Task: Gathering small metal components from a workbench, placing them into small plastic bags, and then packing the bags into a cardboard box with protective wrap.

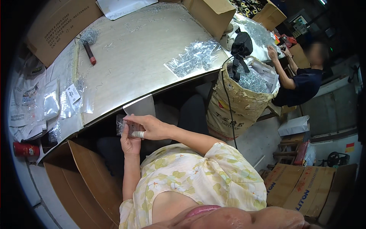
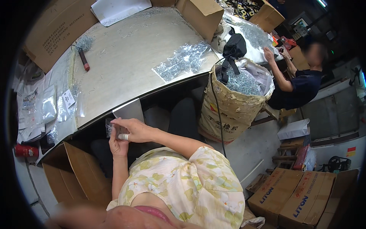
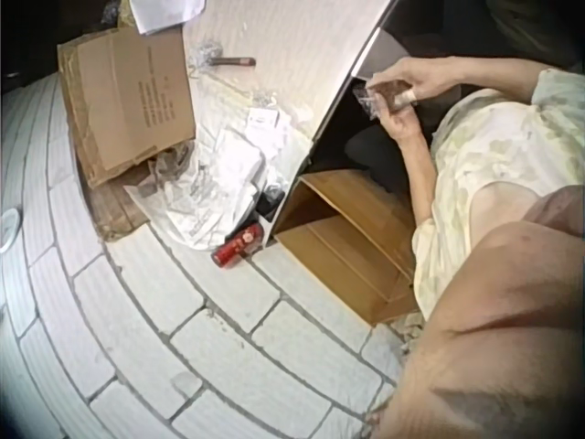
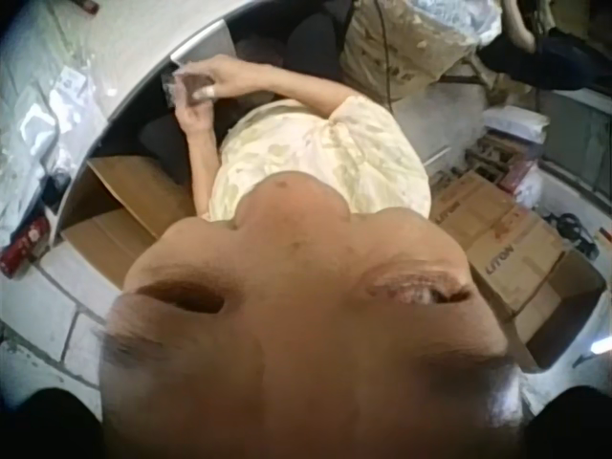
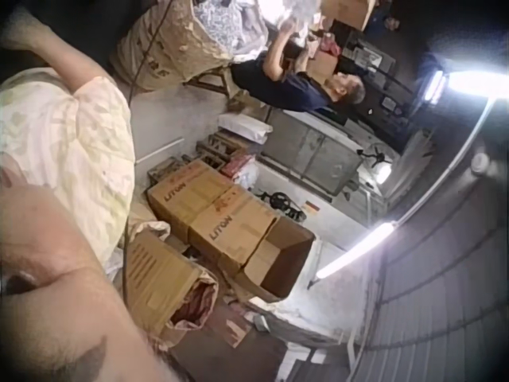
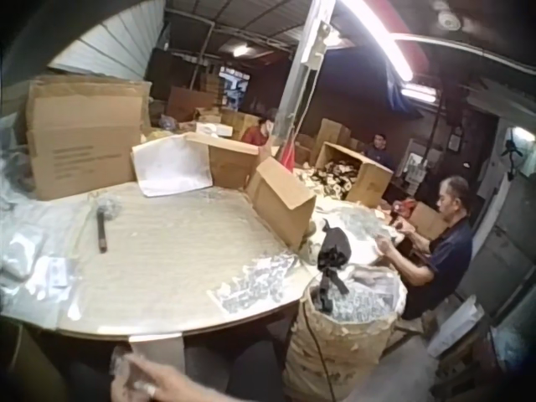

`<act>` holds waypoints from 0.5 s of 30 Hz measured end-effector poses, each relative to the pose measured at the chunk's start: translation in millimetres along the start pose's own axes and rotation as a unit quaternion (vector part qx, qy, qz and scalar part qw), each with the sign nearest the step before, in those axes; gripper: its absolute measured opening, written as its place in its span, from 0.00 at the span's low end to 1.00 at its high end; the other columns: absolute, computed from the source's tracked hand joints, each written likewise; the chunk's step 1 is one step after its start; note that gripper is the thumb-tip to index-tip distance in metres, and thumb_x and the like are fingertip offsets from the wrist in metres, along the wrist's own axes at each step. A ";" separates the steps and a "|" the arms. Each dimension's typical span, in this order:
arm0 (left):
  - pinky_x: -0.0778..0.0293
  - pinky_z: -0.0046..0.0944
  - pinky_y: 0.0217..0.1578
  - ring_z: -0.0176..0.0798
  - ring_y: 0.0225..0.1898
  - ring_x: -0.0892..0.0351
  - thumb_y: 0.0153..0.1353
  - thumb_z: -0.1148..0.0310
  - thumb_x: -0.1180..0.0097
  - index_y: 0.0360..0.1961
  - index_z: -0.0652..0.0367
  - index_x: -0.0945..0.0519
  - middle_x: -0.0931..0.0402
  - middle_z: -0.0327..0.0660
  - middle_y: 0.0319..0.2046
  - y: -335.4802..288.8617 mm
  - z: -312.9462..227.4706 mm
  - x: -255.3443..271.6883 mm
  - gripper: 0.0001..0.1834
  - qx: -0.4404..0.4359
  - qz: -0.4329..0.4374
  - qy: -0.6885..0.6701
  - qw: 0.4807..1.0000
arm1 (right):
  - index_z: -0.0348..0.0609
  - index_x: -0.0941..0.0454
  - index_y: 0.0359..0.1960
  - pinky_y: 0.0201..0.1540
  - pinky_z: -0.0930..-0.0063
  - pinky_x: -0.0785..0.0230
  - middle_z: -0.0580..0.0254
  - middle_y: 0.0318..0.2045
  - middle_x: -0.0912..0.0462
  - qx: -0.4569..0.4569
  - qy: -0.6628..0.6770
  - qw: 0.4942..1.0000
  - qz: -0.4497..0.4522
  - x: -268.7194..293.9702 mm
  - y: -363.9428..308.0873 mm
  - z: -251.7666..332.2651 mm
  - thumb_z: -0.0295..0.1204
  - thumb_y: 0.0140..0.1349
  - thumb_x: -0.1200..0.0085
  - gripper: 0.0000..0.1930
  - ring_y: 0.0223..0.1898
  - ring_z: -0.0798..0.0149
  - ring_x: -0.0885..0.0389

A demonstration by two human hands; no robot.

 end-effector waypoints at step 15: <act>0.33 0.47 0.62 0.44 0.55 0.25 0.66 0.72 0.47 0.52 0.64 0.24 0.23 0.45 0.51 6.4 -4.8 5.5 0.15 0.004 0.050 -0.029 0.998 | 0.45 0.32 0.61 0.38 0.64 0.27 0.50 0.35 0.18 -0.042 -0.049 0.997 0.039 8.8 -0.8 8.0 0.22 0.52 0.45 0.31 0.33 0.50 0.19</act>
Point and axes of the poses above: each hand's wrist, its own y-axis towards the middle knuckle, its own x-axis out of the back of the hand, z = x × y, the point moved 3 cm from there along y, towards the middle knuckle
